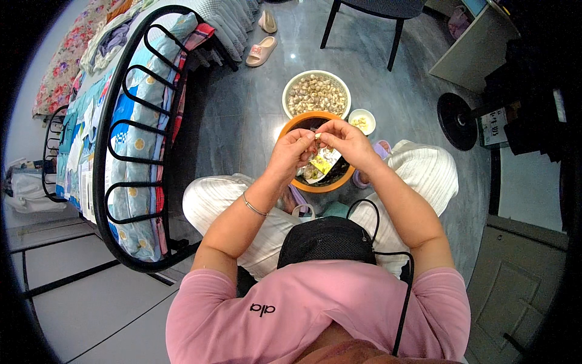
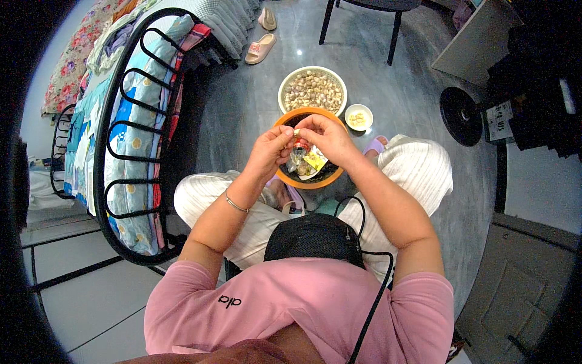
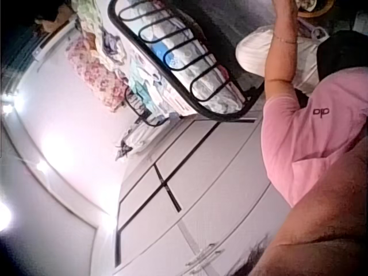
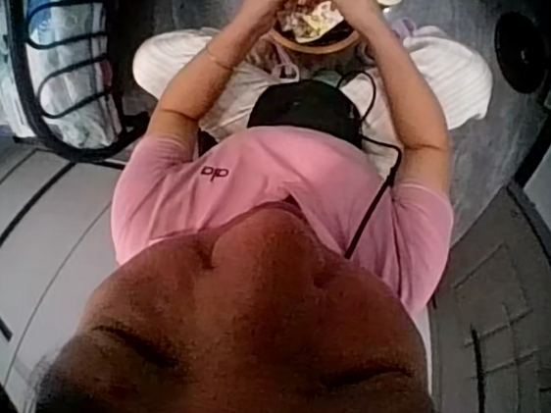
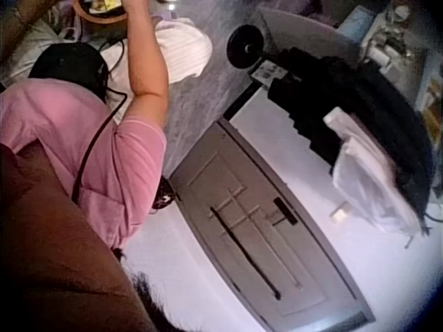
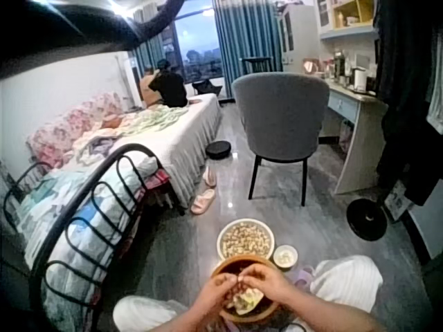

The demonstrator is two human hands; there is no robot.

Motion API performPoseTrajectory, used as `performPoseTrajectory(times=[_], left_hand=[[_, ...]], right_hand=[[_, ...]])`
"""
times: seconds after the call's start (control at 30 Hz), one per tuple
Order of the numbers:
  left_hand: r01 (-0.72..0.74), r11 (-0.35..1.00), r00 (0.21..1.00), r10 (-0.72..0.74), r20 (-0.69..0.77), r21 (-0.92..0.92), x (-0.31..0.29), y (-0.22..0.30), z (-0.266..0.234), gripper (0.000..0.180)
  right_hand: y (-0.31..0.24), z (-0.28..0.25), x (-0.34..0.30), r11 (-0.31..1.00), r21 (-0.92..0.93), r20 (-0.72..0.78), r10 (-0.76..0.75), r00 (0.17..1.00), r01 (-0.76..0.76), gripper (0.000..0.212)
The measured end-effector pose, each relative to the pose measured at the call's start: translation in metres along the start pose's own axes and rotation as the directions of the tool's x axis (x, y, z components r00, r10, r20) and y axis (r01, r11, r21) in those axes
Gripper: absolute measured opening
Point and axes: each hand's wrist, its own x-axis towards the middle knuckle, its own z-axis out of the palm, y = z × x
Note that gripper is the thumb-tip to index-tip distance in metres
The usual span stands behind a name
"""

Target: The person picks up a garlic bulb from a basket and peels it by hand, placing the peeled cloves into a small bowl.

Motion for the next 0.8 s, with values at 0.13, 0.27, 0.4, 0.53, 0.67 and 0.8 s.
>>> performPoseTrajectory(times=[0.13, 0.27, 0.4, 0.53, 0.67, 0.8], left_hand=[[0.012, 1.000, 1.000, -0.012, -0.006, 0.000, 0.001, 0.000, 0.000, 0.012], [0.006, 1.000, 1.000, -0.006, -0.006, -0.007, 0.000, 0.001, 0.001, 0.012], [0.011, 1.000, 0.999, -0.011, -0.030, -0.015, -0.001, 0.002, 0.002, 0.012], [0.009, 1.000, 1.000, -0.009, -0.025, -0.006, -0.001, 0.003, 0.002, 0.011], [0.043, 0.999, 0.999, -0.043, -0.009, 0.003, -0.002, 0.006, 0.002, 0.011], [0.042, 0.999, 0.999, -0.041, 0.010, -0.015, -0.002, 0.005, -0.002, 0.010]], right_hand=[[0.004, 0.000, 0.000, 0.999, -0.011, 0.002, -0.052, 0.999, 0.052, 0.014], [0.001, 0.004, -0.002, 0.997, -0.046, -0.029, -0.057, 0.998, 0.055, 0.014], [0.002, 0.005, -0.002, 0.995, -0.062, -0.056, -0.086, 0.995, 0.082, 0.013], [0.000, 0.008, -0.004, 0.987, -0.106, -0.064, -0.127, 0.990, 0.120, 0.012], [-0.004, 0.009, -0.006, 0.935, -0.284, -0.096, -0.247, 0.964, 0.211, 0.011], [-0.003, 0.012, -0.005, 0.871, -0.371, -0.076, -0.374, 0.924, 0.322, 0.012]])
